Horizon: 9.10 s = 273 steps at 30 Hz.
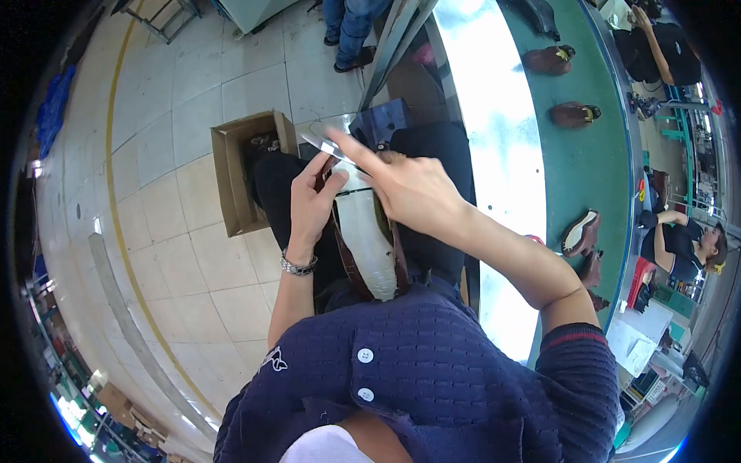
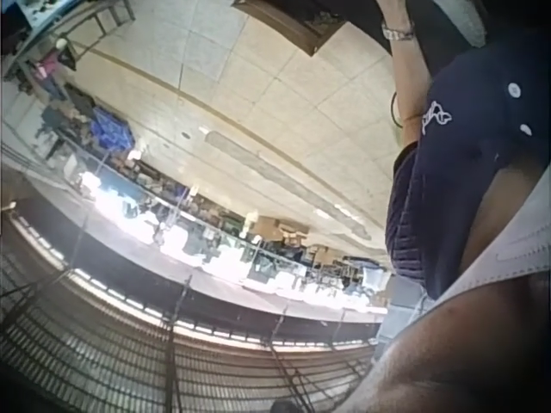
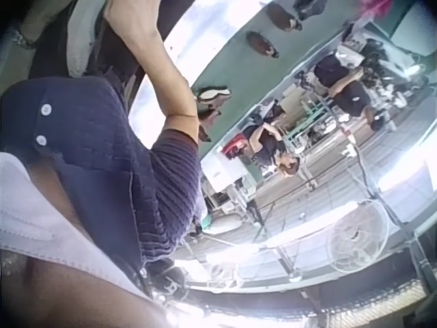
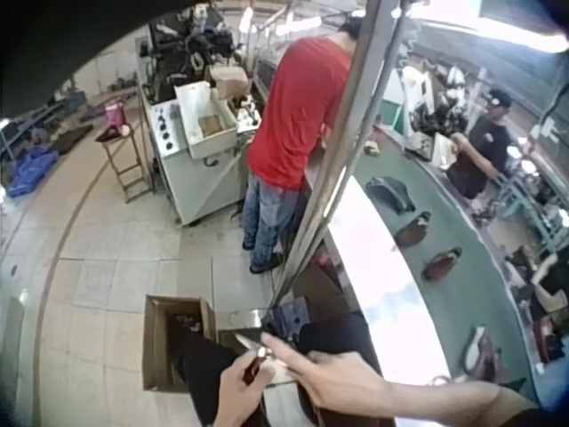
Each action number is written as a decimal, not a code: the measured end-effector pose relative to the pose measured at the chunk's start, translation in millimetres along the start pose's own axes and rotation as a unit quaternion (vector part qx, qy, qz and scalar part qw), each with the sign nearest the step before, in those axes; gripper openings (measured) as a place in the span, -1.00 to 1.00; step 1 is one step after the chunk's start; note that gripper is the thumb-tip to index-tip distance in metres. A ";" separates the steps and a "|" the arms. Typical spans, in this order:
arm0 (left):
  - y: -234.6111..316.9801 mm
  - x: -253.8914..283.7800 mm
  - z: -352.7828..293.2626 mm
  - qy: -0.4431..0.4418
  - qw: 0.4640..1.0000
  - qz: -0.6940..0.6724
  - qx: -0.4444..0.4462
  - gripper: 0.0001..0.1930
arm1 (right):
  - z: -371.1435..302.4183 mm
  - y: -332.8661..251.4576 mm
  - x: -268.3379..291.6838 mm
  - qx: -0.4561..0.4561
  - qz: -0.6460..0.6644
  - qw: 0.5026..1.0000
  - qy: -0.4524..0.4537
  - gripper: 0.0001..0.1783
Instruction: The recorder is assembling leather shoe uppers onto lasts, using pliers to pull material, scissors to trim excess, and a brush to apply adhesive.
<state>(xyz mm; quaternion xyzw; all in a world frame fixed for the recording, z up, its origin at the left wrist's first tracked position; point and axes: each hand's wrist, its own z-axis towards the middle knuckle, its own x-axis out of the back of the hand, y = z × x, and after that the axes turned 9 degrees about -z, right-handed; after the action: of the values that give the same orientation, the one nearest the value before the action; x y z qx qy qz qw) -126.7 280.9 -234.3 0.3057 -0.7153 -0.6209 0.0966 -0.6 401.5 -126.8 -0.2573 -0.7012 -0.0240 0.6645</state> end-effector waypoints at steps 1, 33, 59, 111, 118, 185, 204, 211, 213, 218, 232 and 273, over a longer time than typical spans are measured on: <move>-0.2 1.5 0.4 -0.002 1.000 0.005 0.000 -0.57 | 0.7 1.5 -5.4 -0.034 -0.008 0.997 -0.070 -0.21; 45.9 8.7 -5.5 -0.028 0.992 -0.099 0.078 -0.25 | -362.3 155.9 -179.5 -0.729 -0.038 0.650 0.211 -0.33; 28.9 4.5 -47.9 0.021 0.973 0.200 -0.112 -0.54 | -336.6 78.1 -154.4 -0.664 0.374 0.612 0.214 -0.47; 28.7 148.9 -16.9 0.315 0.685 0.641 -0.147 -0.24 | -86.4 258.9 -115.2 -0.359 -0.130 0.895 0.229 -0.41; 1.1 -15.6 -84.2 0.150 0.938 0.308 -0.055 -0.31 | -163.9 204.8 -155.9 -0.495 -0.142 0.847 0.135 -0.22; 3.5 1.9 -50.2 -0.091 0.920 -0.306 0.228 -0.12 | 5.9 8.6 16.3 0.237 -0.145 0.954 -0.112 -0.28; -17.5 -17.6 -92.8 -0.027 0.875 -0.449 0.180 -0.26 | -5.8 5.6 8.2 0.192 -0.151 0.949 -0.198 -0.23; -28.3 -13.1 -98.5 -0.038 0.911 -0.351 0.215 0.09 | -18.5 -13.7 20.7 0.271 -0.105 0.944 -0.157 -0.22; -29.6 -11.4 -101.4 -0.059 0.917 -0.338 0.201 0.11 | -18.3 -17.0 21.9 0.252 -0.173 0.931 -0.200 -0.21; -29.4 -9.3 -119.1 -0.105 0.878 -0.333 0.328 -0.32 | -35.2 -14.5 12.3 0.259 -0.041 0.959 -0.109 -0.09; -42.1 -18.7 -124.6 -0.138 0.952 -0.205 0.181 -0.70 | -67.9 -29.3 11.2 0.305 -0.194 0.919 -0.157 -0.12; 10.6 -110.1 17.6 -0.155 0.825 0.465 -0.280 0.11 | -72.0 102.7 46.8 -0.268 0.397 0.841 -0.250 -0.28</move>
<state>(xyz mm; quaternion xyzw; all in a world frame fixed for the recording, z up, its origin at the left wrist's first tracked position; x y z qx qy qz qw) -51.7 357.3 -201.4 -0.2036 -0.5738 -0.7152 0.3430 106.7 478.8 -105.9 -0.6791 -0.6476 0.1204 0.3239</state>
